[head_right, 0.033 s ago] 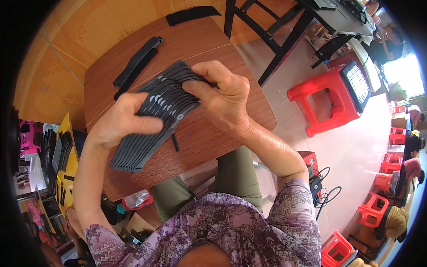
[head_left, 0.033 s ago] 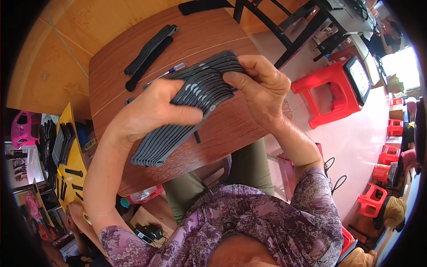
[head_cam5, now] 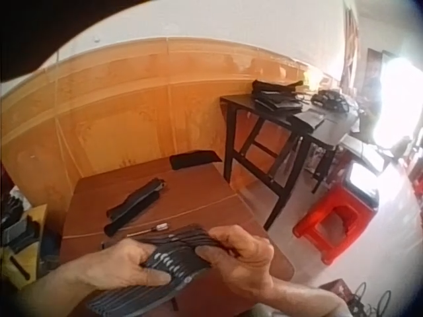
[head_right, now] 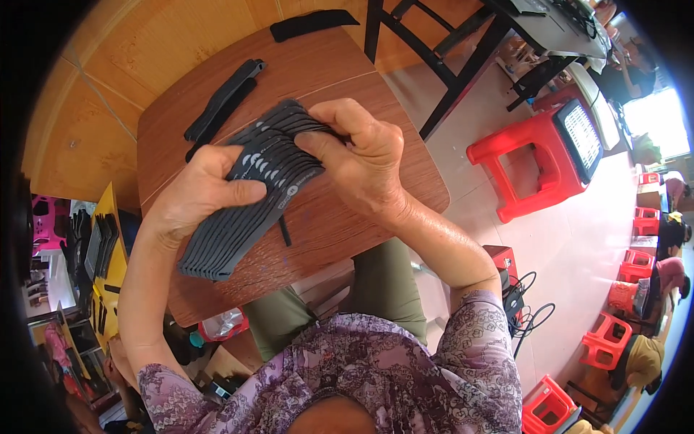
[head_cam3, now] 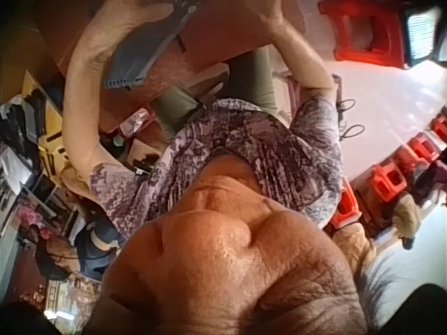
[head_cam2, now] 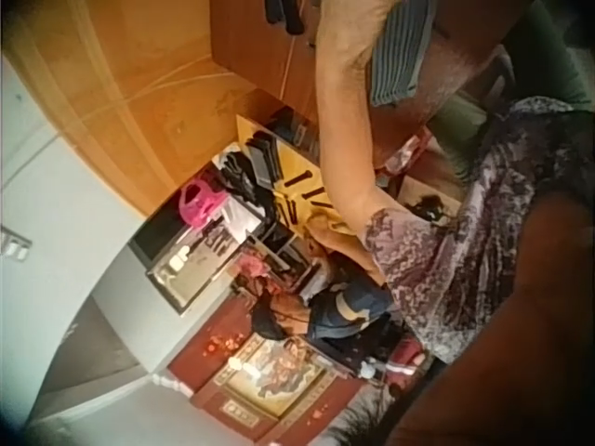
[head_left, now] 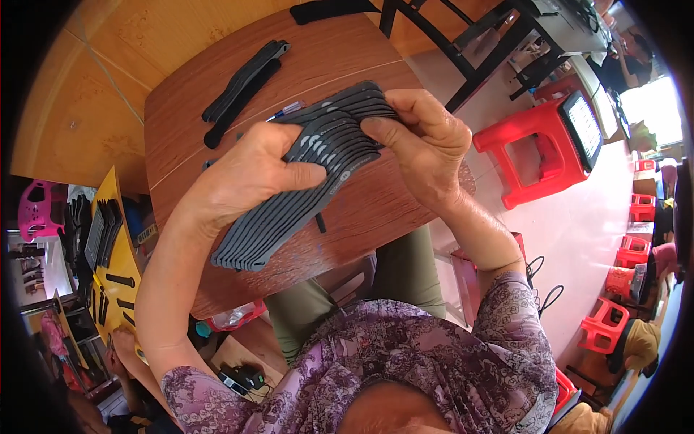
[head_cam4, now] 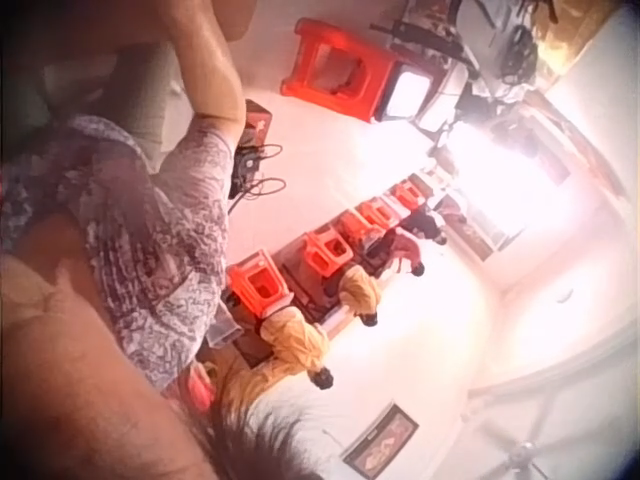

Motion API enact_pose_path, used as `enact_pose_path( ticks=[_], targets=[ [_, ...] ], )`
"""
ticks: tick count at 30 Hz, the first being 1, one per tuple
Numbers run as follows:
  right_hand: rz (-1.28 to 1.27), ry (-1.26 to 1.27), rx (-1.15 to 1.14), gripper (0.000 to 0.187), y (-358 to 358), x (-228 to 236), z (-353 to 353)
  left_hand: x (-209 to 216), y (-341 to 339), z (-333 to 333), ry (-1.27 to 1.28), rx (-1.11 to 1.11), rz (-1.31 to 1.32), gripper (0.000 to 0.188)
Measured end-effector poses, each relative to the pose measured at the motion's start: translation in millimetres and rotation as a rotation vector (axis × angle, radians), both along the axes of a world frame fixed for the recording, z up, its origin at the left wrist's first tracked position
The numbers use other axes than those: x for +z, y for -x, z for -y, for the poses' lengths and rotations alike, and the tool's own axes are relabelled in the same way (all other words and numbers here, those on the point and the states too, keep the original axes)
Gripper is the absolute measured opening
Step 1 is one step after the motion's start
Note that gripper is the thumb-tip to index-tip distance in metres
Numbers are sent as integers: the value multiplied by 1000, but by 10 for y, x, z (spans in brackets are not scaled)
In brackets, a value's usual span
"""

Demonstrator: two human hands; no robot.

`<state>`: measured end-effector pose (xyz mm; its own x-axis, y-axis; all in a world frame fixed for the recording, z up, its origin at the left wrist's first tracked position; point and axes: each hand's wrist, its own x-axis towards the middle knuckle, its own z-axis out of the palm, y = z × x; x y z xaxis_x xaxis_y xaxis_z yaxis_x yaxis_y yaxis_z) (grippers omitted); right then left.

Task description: Cleaning and fixing small plastic labels on black textile straps using a thin needle tool.

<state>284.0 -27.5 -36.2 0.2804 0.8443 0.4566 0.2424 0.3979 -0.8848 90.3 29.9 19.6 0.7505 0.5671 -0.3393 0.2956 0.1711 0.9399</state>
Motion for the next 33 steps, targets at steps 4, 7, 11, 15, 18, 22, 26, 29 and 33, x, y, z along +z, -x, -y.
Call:
enact_pose_path(
  ticks=[4, 7, 11, 15, 18, 22, 26, 29, 33],
  targets=[
    [-118, 178, 257, 23, -226, 157, 28, 87, -36, 19, 64, 58, -20, 22],
    [-500, 242, 674, 45, -441, 110, -83, 112, -43, 65, 115, 27, 64, 25],
    [-407, 225, 766, 57, -266, 180, -277, 240, -57, 26, 178, -43, 63, 28],
    [-246, 253, 852, 39, -209, -77, -386, 246, -170, 63, -39, -135, 159, 28],
    [-311, 300, 945, 33, -154, -120, -375, 241, -178, 61, -137, -225, 154, 29],
    [-634, 511, 996, 36, -44, -87, -341, 248, -192, 109, -282, -279, 241, 28],
    [-708, 508, 889, 31, -186, -236, -540, 280, -159, 193, -302, -275, 221, 24],
    [-680, 310, 440, 25, -697, -285, -856, 272, -29, 322, 94, 3, 53, 28],
    [-808, 150, 30, 20, -1486, -311, -883, 72, 430, 294, -174, -140, 5, 36]
  ],
)
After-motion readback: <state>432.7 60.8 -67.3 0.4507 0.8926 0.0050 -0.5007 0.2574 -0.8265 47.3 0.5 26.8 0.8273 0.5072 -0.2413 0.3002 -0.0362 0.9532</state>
